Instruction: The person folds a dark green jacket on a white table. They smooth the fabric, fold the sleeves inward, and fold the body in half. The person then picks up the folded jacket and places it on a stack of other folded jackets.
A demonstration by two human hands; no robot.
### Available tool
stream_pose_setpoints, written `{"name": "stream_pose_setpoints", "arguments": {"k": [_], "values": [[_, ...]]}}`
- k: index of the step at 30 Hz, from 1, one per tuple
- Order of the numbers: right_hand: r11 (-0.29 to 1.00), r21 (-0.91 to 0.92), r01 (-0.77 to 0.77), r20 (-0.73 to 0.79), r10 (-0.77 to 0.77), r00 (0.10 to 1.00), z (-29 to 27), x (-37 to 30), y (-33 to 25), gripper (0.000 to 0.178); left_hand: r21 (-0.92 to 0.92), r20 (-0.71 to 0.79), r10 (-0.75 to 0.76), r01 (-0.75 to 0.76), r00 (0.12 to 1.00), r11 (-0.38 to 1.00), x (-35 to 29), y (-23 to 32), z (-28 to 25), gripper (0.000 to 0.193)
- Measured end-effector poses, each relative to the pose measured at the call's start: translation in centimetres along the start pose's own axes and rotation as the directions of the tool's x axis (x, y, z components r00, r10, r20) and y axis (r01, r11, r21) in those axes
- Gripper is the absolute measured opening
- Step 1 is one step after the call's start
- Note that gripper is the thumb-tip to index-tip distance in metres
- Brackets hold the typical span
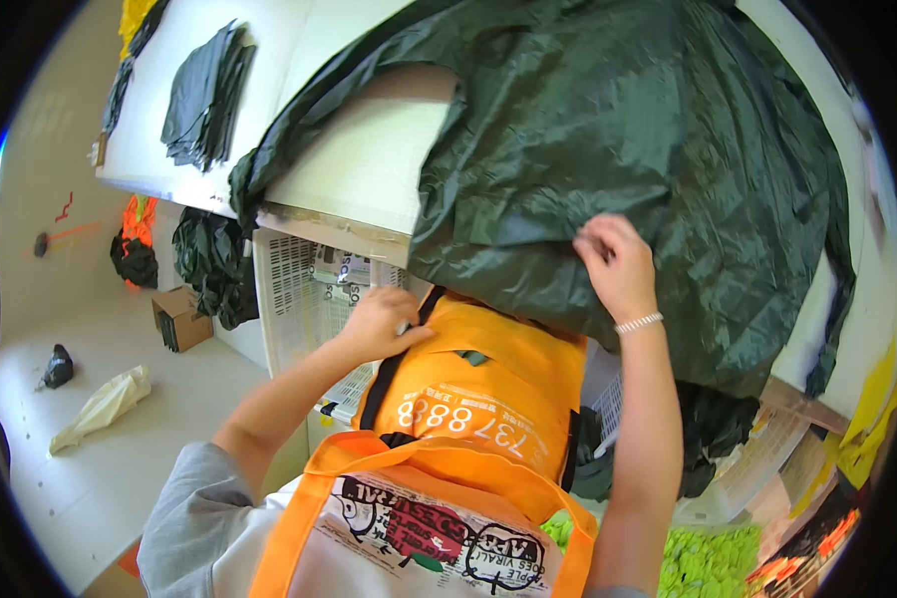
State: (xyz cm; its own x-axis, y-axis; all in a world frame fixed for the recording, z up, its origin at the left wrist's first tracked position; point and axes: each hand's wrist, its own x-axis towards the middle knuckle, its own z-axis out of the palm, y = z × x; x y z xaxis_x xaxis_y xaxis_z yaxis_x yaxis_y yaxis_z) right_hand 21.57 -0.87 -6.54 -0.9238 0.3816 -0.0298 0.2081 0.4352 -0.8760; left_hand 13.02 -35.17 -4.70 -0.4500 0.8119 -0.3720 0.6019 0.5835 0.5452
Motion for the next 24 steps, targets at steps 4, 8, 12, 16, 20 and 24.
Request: {"name": "stream_pose_setpoints", "arguments": {"k": [4,8,12,16,20,24], "values": [[0.996,-0.089,-0.012,0.122,0.023,0.992,-2.6,-2.6,-1.3,0.020,0.087,-0.391,-0.088,0.132,0.916,0.987,0.6,0.0,-3.0,0.051],[0.758,-0.632,-0.159,-0.276,-0.030,0.961,-5.1,-4.8,3.6,0.041,0.261,-0.370,-0.018,0.122,0.929,0.957,8.1,1.3,-0.7,0.077],[0.485,-0.772,-0.412,-0.321,0.263,0.910,-5.9,-3.7,9.5,0.056,0.217,-0.424,0.004,0.098,0.906,0.971,14.1,1.8,-0.2,0.079],[0.508,-0.743,-0.437,-0.333,0.286,0.898,-10.3,1.5,13.0,0.053,0.172,-0.502,0.037,0.058,0.864,0.983,19.5,2.7,-1.7,0.077],[0.485,-0.769,-0.416,-0.319,0.273,0.908,-13.7,5.8,15.9,0.053,0.101,-0.557,0.055,0.001,0.829,0.995,22.7,2.6,-3.4,0.072],[0.516,-0.764,-0.387,-0.288,0.264,0.921,-14.4,6.6,17.0,0.051,0.169,-0.759,0.151,-0.032,0.634,0.985,20.5,-1.2,-10.1,0.053]]}}
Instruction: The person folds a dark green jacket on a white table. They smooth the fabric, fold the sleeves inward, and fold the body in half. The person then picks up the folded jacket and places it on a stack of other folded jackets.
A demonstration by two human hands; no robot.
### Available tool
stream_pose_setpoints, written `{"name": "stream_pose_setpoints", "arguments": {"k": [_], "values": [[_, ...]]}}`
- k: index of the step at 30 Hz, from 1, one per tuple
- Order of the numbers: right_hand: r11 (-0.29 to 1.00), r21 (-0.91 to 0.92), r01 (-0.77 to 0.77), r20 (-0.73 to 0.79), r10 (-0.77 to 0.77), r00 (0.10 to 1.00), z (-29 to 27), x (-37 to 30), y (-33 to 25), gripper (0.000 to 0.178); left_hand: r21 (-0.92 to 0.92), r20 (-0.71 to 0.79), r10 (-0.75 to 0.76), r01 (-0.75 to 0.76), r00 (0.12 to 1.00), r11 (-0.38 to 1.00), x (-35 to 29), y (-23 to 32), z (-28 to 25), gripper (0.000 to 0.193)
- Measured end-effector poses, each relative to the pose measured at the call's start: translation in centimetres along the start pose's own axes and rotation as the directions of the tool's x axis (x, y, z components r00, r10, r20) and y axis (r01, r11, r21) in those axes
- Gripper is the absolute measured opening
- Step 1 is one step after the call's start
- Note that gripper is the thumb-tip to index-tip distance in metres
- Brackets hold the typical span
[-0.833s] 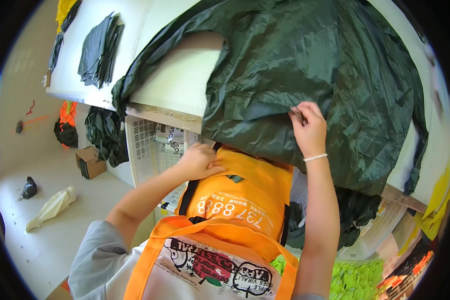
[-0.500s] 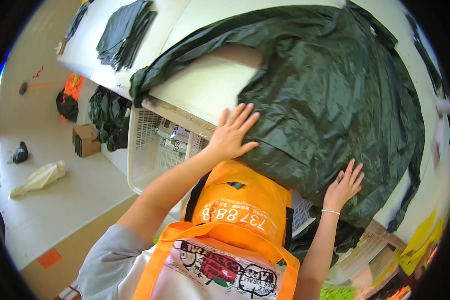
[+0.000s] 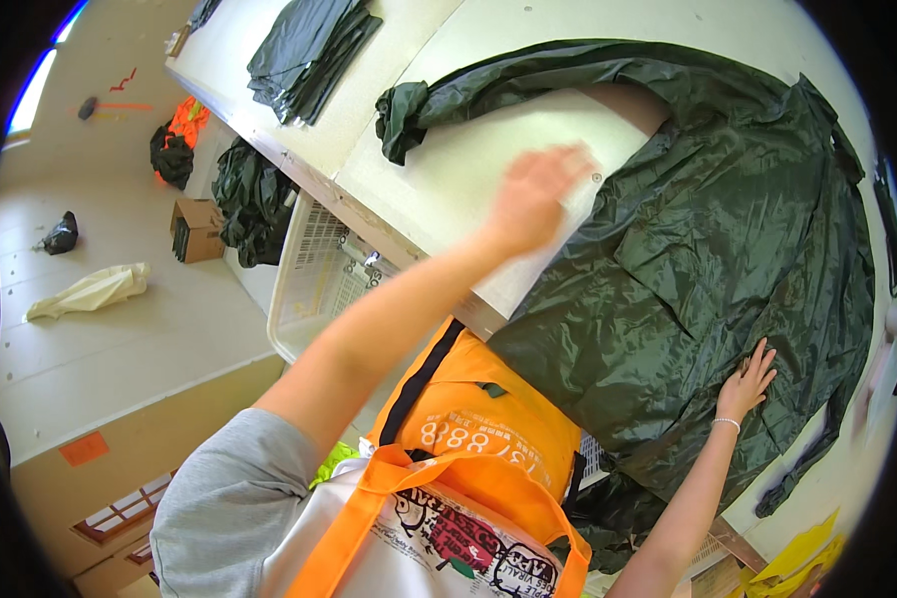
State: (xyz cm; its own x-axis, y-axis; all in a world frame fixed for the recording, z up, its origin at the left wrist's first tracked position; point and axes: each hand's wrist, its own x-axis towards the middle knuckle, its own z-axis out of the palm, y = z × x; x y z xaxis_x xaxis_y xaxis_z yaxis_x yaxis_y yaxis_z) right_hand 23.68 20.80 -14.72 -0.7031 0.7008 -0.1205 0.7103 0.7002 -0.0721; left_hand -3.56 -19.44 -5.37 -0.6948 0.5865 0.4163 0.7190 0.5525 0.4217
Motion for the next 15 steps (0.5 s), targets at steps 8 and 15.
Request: {"name": "stream_pose_setpoints", "arguments": {"k": [8,15], "values": [[0.770,0.617,0.164,-0.256,-0.001,0.967,-5.9,-3.1,-14.3,0.038,0.263,0.656,0.181,-0.447,0.733,0.855,2.0,-19.7,-15.4,0.057],[0.386,0.915,0.120,0.060,-0.424,0.904,-10.3,-14.5,-42.6,0.028,-0.421,0.635,0.192,0.127,0.749,0.898,1.0,-18.2,-17.9,0.018]]}}
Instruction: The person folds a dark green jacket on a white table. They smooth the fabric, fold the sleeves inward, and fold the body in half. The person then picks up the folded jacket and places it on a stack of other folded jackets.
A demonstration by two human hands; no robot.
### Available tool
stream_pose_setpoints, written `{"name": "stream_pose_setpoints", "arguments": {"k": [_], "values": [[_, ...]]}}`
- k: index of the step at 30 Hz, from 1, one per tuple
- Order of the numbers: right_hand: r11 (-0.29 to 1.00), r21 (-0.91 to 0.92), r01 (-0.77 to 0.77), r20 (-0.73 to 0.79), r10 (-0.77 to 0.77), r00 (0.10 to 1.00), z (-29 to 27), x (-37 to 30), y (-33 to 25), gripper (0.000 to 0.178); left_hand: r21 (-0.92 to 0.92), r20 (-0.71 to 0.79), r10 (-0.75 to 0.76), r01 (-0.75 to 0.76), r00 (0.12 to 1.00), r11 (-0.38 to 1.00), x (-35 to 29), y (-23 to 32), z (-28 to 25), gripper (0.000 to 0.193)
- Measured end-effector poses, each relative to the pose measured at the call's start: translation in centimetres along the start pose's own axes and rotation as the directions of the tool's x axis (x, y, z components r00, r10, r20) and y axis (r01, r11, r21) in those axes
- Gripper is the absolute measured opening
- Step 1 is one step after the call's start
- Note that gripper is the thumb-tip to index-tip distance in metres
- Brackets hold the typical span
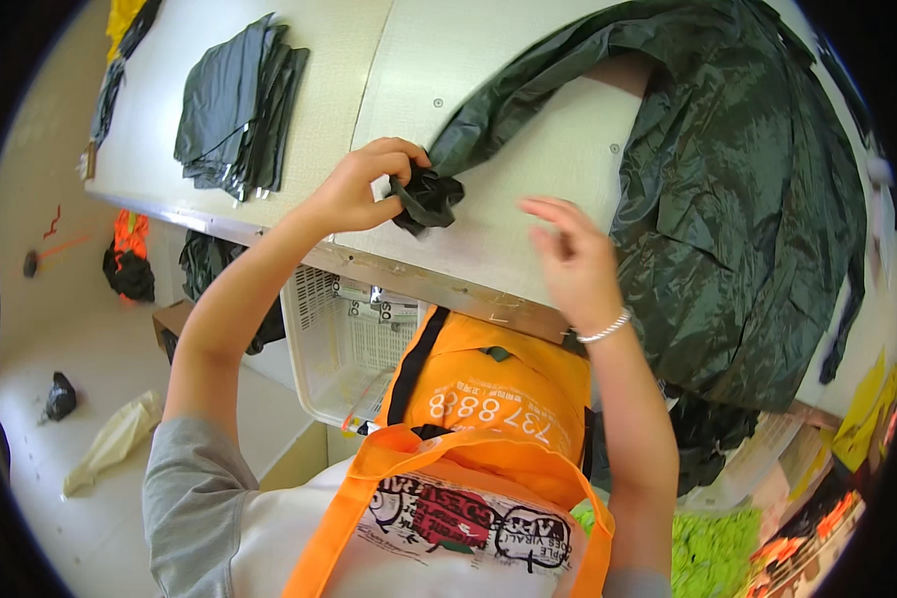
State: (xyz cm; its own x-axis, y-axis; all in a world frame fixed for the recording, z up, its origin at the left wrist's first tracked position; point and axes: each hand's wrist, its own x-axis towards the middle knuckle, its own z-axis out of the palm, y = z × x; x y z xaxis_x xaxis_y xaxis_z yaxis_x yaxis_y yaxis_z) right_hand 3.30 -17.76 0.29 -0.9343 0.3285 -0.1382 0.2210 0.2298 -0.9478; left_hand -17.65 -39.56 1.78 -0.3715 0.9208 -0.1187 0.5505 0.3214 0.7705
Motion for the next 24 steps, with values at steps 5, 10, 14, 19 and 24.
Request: {"name": "stream_pose_setpoints", "arguments": {"k": [5,10,14,19,24], "values": [[0.981,0.142,0.132,0.093,-0.146,0.985,2.7,1.0,-6.3,0.022,-0.588,-0.101,0.069,-0.115,0.993,0.801,-1.1,3.3,1.5,0.016],[0.929,0.344,-0.138,0.109,0.106,0.988,-0.1,-0.9,-7.3,0.006,-0.585,-0.171,0.139,-0.214,0.975,0.782,-0.6,7.2,1.7,0.017],[0.905,0.390,-0.169,-0.013,0.189,0.982,-1.4,-2.1,-8.4,0.011,-0.498,-0.087,0.155,-0.178,0.984,0.849,-0.5,10.1,1.1,0.015],[0.996,-0.061,0.064,-0.320,-0.080,0.944,-1.3,-3.9,-8.7,0.047,-0.791,-0.075,-0.031,-0.040,0.997,0.611,-0.5,10.8,2.8,0.017],[0.835,-0.473,0.283,-0.132,-0.385,0.914,-2.9,-5.2,-11.8,0.037,-0.812,-0.046,-0.070,0.003,0.996,0.583,-0.3,12.0,2.5,0.022]]}}
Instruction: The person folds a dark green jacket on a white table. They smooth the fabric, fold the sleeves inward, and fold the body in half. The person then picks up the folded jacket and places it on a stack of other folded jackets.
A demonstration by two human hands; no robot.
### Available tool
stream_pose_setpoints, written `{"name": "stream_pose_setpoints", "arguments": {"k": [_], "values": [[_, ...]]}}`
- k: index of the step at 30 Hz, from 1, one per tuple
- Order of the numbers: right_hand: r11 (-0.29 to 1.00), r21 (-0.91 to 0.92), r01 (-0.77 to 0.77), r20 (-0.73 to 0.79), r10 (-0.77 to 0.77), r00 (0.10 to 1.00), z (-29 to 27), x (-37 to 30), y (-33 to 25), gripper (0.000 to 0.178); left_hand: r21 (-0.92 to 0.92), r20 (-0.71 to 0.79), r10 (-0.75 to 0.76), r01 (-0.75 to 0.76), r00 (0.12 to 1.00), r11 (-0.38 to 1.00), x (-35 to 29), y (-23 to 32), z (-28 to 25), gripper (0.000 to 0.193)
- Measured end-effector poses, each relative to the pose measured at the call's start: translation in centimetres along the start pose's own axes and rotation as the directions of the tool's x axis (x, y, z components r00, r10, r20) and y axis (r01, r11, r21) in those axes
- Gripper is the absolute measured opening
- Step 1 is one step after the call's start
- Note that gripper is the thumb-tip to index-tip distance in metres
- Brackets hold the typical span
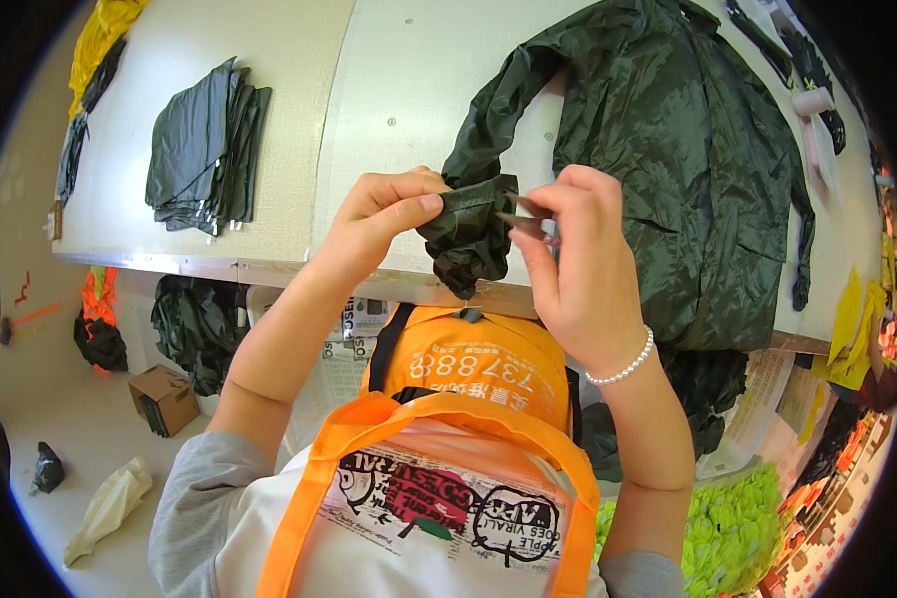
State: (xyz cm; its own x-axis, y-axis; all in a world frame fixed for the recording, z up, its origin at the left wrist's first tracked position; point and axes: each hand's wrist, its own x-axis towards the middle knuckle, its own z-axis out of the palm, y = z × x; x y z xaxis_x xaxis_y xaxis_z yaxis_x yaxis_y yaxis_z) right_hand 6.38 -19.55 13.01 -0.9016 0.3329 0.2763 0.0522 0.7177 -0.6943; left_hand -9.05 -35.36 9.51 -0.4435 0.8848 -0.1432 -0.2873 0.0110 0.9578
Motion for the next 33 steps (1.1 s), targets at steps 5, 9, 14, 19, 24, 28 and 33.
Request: {"name": "stream_pose_setpoints", "arguments": {"k": [5,9,14,19,24,28,33], "values": [[0.999,-0.010,0.048,0.028,-0.048,0.998,-0.2,0.7,-1.1,0.028,0.011,-0.016,-0.065,0.065,0.998,0.998,0.1,0.7,0.7,0.023],[0.991,-0.068,0.117,0.030,-0.115,0.993,0.1,0.8,-1.0,0.029,0.144,-0.009,-0.008,0.009,1.000,0.990,0.1,1.1,1.0,0.023],[0.970,-0.097,0.224,-0.002,-0.225,0.974,0.2,1.2,-0.7,0.025,0.122,-0.037,0.050,-0.045,0.998,0.992,0.1,0.9,1.4,0.023],[0.985,-0.012,0.175,0.002,-0.175,0.985,0.1,1.4,-0.3,0.022,0.046,-0.058,0.007,-0.004,0.998,0.999,-0.1,0.7,1.3,0.025],[0.807,0.557,-0.196,0.068,0.191,0.979,0.4,1.6,3.6,0.045,-0.156,-0.064,-0.058,0.047,0.996,0.987,0.2,0.8,0.6,0.024],[0.369,0.720,-0.588,0.598,0.100,0.795,1.9,0.9,6.7,0.062,-0.474,-0.008,-0.067,0.056,0.998,0.879,1.7,-0.5,0.1,0.024],[0.586,0.724,-0.365,0.253,0.267,0.930,2.0,2.6,4.3,0.026,-0.692,-0.132,-0.140,0.010,0.981,0.722,2.6,-0.2,1.5,0.030]]}}
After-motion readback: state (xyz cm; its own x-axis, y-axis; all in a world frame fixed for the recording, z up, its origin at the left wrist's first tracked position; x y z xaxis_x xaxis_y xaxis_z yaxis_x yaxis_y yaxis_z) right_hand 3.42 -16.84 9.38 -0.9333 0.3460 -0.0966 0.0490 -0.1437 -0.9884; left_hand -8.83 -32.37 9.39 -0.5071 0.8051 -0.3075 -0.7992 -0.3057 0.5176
